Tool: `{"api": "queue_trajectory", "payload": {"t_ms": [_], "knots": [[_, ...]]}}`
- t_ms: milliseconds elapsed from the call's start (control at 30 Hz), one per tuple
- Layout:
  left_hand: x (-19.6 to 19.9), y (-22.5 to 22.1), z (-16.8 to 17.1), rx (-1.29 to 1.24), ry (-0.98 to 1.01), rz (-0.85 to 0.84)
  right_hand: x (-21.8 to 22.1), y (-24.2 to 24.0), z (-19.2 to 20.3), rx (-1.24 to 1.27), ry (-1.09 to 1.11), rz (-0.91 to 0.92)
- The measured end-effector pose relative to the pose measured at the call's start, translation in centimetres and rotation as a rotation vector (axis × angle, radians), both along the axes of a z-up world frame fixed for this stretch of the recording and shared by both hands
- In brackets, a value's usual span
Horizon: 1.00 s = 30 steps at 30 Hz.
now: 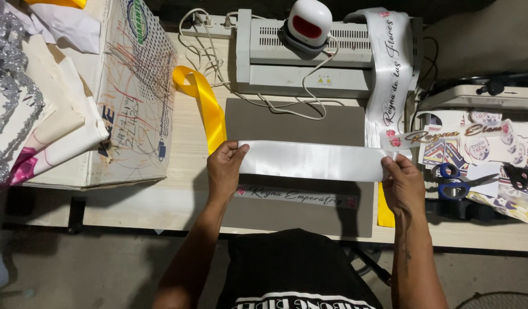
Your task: Applying a heat transfer print onto a white fabric sash using a mini iron.
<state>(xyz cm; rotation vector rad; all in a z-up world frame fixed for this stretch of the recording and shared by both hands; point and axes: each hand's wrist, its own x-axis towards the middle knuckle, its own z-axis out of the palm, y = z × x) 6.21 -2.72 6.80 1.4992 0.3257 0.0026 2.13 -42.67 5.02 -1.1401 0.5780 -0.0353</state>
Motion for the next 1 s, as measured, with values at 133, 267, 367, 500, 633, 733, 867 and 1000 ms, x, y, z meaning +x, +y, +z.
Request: {"api": "queue_trajectory", "payload": {"t_ms": [133,267,367,500,633,733,867,1000], "knots": [[0.0,0.3,-1.3,-0.03,0.007,-0.013,0.0,-0.5,0.0,-0.022,-0.001,-0.003],[-0.1,0.3,-1.3,-0.044,0.011,-0.014,0.3,-0.2,0.8,-0.032,-0.003,0.008],[-0.1,0.4,-1.2,-0.046,0.021,-0.009,0.5,-0.3,0.8,-0.028,-0.006,0.009],[0.0,0.3,-1.4,-0.087,0.0,-0.002,0.5,-0.7,0.3,-0.023,-0.015,0.005],[0.0,0.4,-1.2,-0.103,0.001,0.004,0.8,-0.1,1.3,-0.028,0.01,-0.015],[0.0,0.4,-0.8,-0.067,0.032,0.011,0.7,-0.3,0.9,-0.009,-0.02,-0.01],[0.1,0.5,-0.5,-0.051,0.059,0.013,0.8,0.2,1.7,-0.004,0.013,-0.027],[0.2,0.7,-1.7,-0.096,0.048,0.027,0.5,-0.5,0.3,0.017,-0.011,-0.024]]}}
